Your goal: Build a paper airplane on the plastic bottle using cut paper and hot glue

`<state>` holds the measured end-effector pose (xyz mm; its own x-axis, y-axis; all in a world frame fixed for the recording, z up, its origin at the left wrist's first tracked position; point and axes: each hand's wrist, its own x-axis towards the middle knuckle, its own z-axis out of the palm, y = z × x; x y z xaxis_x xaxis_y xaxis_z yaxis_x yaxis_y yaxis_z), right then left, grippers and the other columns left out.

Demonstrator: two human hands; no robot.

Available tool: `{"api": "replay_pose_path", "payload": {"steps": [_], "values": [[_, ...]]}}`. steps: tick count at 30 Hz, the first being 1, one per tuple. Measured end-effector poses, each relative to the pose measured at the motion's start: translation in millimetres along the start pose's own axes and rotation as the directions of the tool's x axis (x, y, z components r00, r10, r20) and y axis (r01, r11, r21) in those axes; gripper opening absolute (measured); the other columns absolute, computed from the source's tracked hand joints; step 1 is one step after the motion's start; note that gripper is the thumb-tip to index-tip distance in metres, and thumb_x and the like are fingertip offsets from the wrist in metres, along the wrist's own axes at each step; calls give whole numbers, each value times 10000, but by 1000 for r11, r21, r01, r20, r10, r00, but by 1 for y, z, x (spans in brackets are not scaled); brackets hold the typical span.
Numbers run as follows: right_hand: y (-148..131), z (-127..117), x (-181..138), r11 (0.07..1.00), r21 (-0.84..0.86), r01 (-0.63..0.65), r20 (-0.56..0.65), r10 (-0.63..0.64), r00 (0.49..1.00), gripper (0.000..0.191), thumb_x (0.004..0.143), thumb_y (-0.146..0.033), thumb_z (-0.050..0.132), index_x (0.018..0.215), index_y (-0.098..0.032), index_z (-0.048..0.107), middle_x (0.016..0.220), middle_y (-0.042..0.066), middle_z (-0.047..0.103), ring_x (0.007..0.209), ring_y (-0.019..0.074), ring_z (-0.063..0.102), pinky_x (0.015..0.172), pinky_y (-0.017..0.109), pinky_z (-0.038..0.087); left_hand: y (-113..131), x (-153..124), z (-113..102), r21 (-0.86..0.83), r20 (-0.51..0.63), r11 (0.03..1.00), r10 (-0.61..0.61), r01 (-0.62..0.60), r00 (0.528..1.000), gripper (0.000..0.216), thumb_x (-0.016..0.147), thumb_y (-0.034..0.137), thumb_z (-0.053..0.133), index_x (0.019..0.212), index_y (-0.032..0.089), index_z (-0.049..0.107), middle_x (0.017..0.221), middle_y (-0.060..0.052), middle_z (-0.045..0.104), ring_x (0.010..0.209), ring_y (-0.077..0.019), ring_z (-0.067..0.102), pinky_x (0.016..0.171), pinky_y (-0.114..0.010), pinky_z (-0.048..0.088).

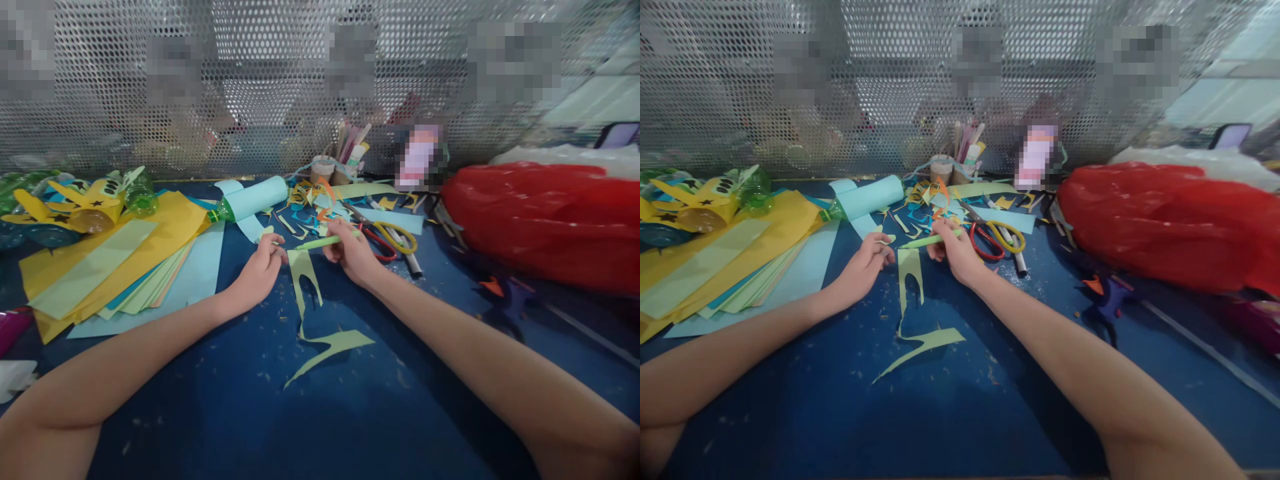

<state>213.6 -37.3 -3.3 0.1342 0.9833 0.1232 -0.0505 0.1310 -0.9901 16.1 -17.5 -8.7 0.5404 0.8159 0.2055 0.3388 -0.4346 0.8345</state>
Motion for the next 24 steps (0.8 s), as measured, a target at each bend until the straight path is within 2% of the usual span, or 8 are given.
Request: {"api": "replay_pose_path", "payload": {"steps": [5, 11, 14, 18, 21, 24], "values": [[2, 2, -2, 999, -31, 11, 53, -9, 999, 380, 776, -532, 617, 672, -225, 419, 387, -69, 485, 349, 69, 326, 378, 203, 254, 2, -2, 2, 31, 9, 999, 29, -30, 1000, 227, 881, 106, 323, 1090, 191, 343, 885, -34, 596, 860, -142, 569, 817, -324, 443], [0, 2, -3, 998, -64, 24, 128, -16, 992, 384, 807, -532, 598, 664, -214, 438, 429, -48, 543, 357, 63, 350, 387, 199, 264, 3, -4, 3, 58, 28, 997, 43, -45, 999, 258, 887, 110, 364, 1132, 187, 343, 969, -73, 626, 954, -160, 599, 867, -350, 457], [1, 2, -4, 993, -113, 25, 131, -10, 991, 396, 781, -544, 625, 660, -211, 446, 423, -61, 506, 361, 64, 361, 391, 203, 261, 4, -5, 4, 47, 33, 998, 32, -34, 999, 315, 879, 106, 389, 1175, 193, 328, 1068, -106, 612, 1000, -173, 602, 885, -372, 465], [2, 1, -3, 992, -115, 46, 120, -32, 992, 412, 728, -565, 670, 659, -212, 468, 416, -77, 452, 377, 68, 370, 402, 207, 271, 1, -4, 5, 9, -5, 998, 59, -59, 998, 324, 885, 123, 406, 1194, 198, 341, 1094, -103, 586, 980, -162, 608, 884, -366, 488], [3, 1, -1, 994, -99, 44, 95, -34, 995, 425, 762, -607, 605, 657, -203, 527, 433, -41, 512, 386, 76, 379, 401, 214, 301, -3, -2, 5, -24, -78, 998, 47, -49, 996, 290, 882, 151, 442, 1166, 181, 391, 1073, -97, 555, 931, -142, 620, 867, -333, 506], [4, 0, 1, 996, -83, 25, 70, -19, 997, 465, 809, -625, 528, 654, -189, 571, 458, -5, 558, 384, 77, 373, 391, 215, 323, -4, 1, 5, -116, -93, 993, -13, 2, 996, 251, 865, 159, 481, 1112, 171, 436, 977, -60, 579, 818, -122, 648, 814, -316, 529]]}}
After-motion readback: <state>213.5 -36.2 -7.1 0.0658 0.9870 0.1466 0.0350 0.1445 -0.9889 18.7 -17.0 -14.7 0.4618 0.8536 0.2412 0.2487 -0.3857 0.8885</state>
